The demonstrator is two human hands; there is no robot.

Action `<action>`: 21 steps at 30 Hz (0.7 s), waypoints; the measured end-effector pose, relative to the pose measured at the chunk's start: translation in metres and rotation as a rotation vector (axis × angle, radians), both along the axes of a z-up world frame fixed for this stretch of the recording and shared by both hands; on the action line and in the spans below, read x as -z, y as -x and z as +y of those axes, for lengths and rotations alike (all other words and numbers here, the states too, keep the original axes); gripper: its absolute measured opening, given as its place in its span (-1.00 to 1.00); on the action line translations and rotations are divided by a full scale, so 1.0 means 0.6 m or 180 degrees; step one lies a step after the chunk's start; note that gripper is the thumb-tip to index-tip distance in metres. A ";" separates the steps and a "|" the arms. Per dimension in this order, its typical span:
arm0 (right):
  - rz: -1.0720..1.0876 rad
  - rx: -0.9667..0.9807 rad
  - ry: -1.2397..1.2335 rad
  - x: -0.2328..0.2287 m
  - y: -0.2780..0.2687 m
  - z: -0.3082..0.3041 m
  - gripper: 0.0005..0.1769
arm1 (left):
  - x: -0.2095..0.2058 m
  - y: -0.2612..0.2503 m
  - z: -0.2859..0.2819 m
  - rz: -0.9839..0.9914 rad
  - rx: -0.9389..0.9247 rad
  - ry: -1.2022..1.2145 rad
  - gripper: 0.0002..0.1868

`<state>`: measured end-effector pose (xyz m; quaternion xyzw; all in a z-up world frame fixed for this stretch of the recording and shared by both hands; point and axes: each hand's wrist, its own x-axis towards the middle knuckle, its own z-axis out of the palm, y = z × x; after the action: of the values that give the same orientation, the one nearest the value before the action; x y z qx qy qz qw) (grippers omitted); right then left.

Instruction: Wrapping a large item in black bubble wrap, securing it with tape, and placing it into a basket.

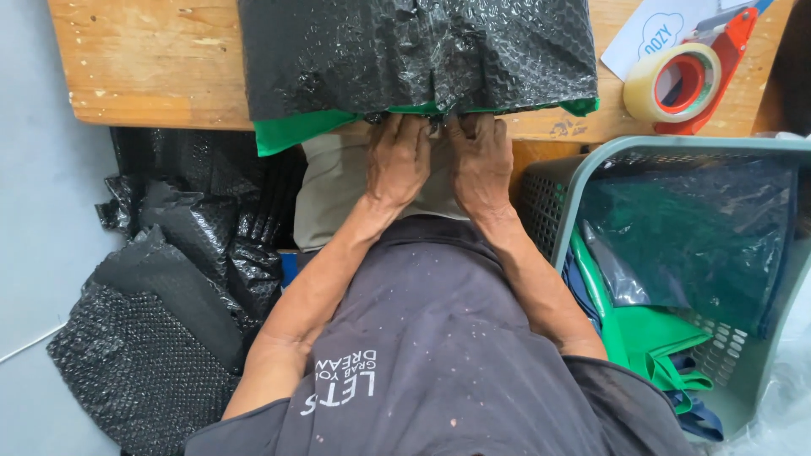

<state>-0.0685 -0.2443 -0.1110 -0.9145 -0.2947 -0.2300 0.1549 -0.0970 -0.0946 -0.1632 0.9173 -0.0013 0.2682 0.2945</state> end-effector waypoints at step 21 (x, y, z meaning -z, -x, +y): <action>0.0061 0.0322 0.0473 0.000 0.013 0.006 -0.74 | 0.006 0.133 0.084 0.2327 0.0320 0.1232 -0.76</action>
<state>-0.0762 -0.2409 -0.1108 -0.9393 -0.2628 -0.2063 0.0777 -0.1766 -0.0440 -0.1668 0.8786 0.1091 -0.0945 0.4552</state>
